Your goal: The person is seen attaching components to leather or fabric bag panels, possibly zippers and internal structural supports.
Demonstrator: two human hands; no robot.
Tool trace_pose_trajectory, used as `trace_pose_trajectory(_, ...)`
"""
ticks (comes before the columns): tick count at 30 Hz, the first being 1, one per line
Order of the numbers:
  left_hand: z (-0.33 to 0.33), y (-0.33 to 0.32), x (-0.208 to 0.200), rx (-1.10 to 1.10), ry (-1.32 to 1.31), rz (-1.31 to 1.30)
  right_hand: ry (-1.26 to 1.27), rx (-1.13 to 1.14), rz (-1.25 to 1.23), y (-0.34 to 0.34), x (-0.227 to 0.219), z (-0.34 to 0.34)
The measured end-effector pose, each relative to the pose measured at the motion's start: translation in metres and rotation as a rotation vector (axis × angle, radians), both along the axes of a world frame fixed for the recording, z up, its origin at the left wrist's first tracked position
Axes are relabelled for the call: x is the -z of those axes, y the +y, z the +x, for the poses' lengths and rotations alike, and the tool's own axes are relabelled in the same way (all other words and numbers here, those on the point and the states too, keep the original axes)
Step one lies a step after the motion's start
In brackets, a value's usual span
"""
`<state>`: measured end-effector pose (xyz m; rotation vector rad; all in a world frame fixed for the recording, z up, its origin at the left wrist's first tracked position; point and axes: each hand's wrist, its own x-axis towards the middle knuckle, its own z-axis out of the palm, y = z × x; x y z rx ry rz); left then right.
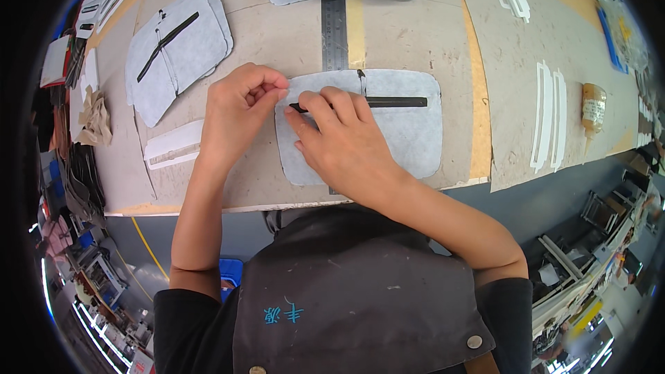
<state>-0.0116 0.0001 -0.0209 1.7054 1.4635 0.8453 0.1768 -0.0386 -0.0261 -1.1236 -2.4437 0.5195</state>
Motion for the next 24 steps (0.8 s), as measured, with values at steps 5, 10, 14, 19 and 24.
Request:
trace_pose_trajectory(5,0.002,0.000,-0.006,-0.050,-0.005,-0.121,0.034,0.050,0.012,0.000,-0.006,0.014)
trace_pose_trajectory(10,0.000,-0.006,-0.020,-0.052,0.067,-0.175,-0.124,0.089,0.016,0.000,-0.010,0.037)
trace_pose_trajectory(14,-0.004,-0.013,-0.029,0.047,0.169,-0.375,-0.205,0.062,-0.052,-0.007,-0.009,0.047)
trace_pose_trajectory(19,-0.002,-0.025,-0.030,0.047,0.085,-0.465,-0.290,0.030,-0.096,-0.011,-0.011,0.055)
trace_pose_trajectory(24,-0.014,-0.020,-0.034,0.014,0.095,-0.537,-0.223,-0.017,-0.136,-0.020,-0.010,0.040)
